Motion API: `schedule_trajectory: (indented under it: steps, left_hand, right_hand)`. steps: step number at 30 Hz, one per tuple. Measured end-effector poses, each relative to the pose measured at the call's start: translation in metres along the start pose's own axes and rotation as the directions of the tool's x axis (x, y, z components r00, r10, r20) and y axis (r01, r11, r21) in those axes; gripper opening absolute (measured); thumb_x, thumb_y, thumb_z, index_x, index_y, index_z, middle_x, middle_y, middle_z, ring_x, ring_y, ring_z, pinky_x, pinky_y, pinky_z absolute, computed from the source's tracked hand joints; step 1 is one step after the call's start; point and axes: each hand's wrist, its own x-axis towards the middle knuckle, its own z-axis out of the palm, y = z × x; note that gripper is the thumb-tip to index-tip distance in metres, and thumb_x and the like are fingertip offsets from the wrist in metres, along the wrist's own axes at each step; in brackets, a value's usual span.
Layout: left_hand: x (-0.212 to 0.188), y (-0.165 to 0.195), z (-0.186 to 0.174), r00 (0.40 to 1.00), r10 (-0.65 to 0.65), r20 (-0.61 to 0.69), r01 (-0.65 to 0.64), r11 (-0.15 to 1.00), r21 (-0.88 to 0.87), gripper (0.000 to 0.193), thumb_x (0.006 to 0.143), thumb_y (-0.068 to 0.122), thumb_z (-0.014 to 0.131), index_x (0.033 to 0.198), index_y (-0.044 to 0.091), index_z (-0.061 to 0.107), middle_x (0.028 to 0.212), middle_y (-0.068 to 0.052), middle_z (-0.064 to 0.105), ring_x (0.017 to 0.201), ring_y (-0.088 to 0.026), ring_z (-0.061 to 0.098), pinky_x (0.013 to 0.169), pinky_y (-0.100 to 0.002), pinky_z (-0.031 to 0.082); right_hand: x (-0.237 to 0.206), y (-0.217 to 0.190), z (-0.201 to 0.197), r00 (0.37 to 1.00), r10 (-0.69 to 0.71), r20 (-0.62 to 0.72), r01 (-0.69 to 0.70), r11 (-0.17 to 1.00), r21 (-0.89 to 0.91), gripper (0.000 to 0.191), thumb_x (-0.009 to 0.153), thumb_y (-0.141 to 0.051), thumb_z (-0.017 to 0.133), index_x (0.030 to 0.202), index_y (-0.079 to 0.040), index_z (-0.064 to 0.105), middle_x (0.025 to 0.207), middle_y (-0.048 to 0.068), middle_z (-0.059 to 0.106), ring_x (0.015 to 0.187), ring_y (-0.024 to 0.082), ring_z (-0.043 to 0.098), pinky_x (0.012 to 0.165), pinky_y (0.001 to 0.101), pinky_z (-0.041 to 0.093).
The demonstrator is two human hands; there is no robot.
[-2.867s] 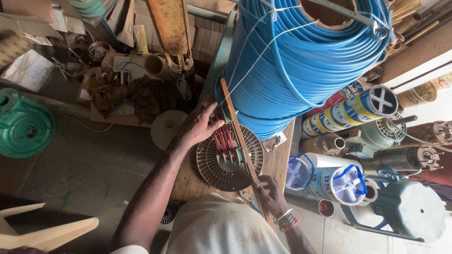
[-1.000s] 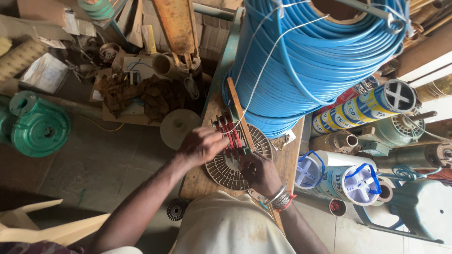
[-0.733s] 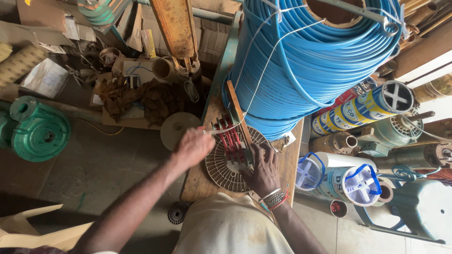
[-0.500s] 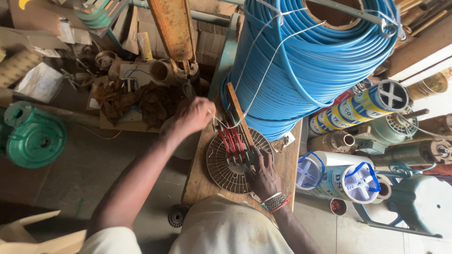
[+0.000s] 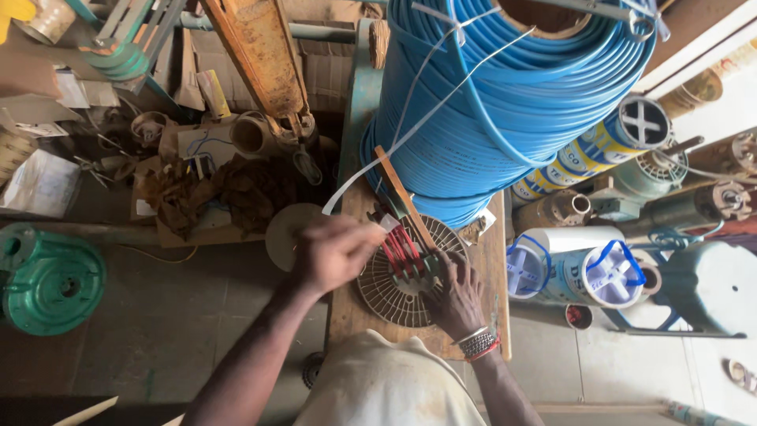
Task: The person winds red copper wire onto a motor stator using a manual winding jig. They rotate the jig by hand to wrap the wire around the stator slots, then use pliers to cut the wire and tuck the ends into the slots.
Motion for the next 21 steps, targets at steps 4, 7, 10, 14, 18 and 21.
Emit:
schedule_trajectory:
  steps: [4, 7, 10, 14, 18, 21]
  left_hand:
    - [0.000, -0.015, 0.018, 0.945, 0.033, 0.324, -0.066, 0.994, 0.089, 0.007, 0.088, 0.014, 0.080, 0.093, 0.010, 0.077, 0.073, -0.003, 0.071, 0.062, -0.017, 0.068, 0.056, -0.033, 0.056]
    - [-0.009, -0.037, 0.028, 0.910, 0.091, 0.404, -0.141, 0.985, 0.096, 0.007, 0.085, 0.016, 0.078, 0.084, 0.010, 0.074, 0.065, -0.002, 0.066, 0.060, -0.018, 0.068, 0.055, -0.035, 0.055]
    - [-0.021, -0.057, 0.036, 0.851, 0.082, 0.518, -0.187, 0.970, 0.154, 0.023, 0.089, 0.016, 0.075, 0.068, 0.012, 0.065, 0.057, -0.002, 0.060, 0.056, -0.016, 0.065, 0.053, -0.035, 0.053]
    - [-0.035, -0.077, 0.051, 0.815, 0.152, 0.559, -0.277, 0.949, 0.147, 0.025, 0.094, 0.011, 0.070, 0.071, 0.015, 0.062, 0.059, 0.001, 0.059, 0.056, -0.010, 0.063, 0.051, -0.031, 0.051]
    - [-0.049, -0.088, 0.066, 0.760, 0.223, 0.611, -0.419, 0.886, 0.197, 0.025, 0.094, 0.008, 0.067, 0.071, 0.014, 0.061, 0.062, 0.002, 0.057, 0.057, -0.010, 0.060, 0.053, -0.031, 0.050]
    - [-0.056, -0.090, 0.076, 0.726, 0.145, 0.672, -0.410, 0.876, 0.254, 0.025, 0.093, 0.009, 0.065, 0.069, 0.012, 0.063, 0.059, 0.002, 0.055, 0.056, -0.012, 0.058, 0.059, -0.037, 0.051]
  right_hand:
    - [-0.006, -0.008, 0.006, 0.998, 0.039, -0.047, -0.039, 0.999, 0.016, 0.095, 0.066, -0.023, 0.084, 0.150, -0.027, 0.038, 0.145, 0.013, 0.043, 0.129, 0.041, 0.042, 0.102, 0.0585, 0.035]
    - [-0.006, -0.011, 0.008, 0.996, 0.073, -0.057, -0.073, 0.997, -0.006, 0.095, 0.067, -0.025, 0.084, 0.150, -0.028, 0.039, 0.145, 0.012, 0.043, 0.131, 0.040, 0.041, 0.103, 0.0582, 0.035]
    - [-0.006, -0.012, 0.009, 0.994, 0.096, -0.052, -0.097, 0.995, -0.019, 0.094, 0.068, -0.026, 0.084, 0.150, -0.028, 0.039, 0.146, 0.011, 0.043, 0.132, 0.039, 0.040, 0.104, 0.0579, 0.034]
    - [-0.006, -0.011, 0.009, 0.991, 0.133, -0.016, -0.133, 0.991, -0.024, 0.094, 0.069, -0.026, 0.083, 0.151, -0.030, 0.037, 0.147, 0.012, 0.042, 0.133, 0.040, 0.040, 0.106, 0.0576, 0.034]
    - [-0.007, -0.010, 0.010, 0.994, 0.106, -0.030, -0.107, 0.994, -0.026, 0.096, 0.069, -0.026, 0.083, 0.153, -0.028, 0.036, 0.147, 0.014, 0.042, 0.134, 0.041, 0.040, 0.108, 0.0585, 0.033]
    - [-0.007, -0.009, 0.010, 0.992, 0.128, -0.012, -0.128, 0.992, -0.014, 0.095, 0.070, -0.026, 0.082, 0.153, -0.029, 0.035, 0.148, 0.013, 0.042, 0.133, 0.041, 0.041, 0.108, 0.0580, 0.034]
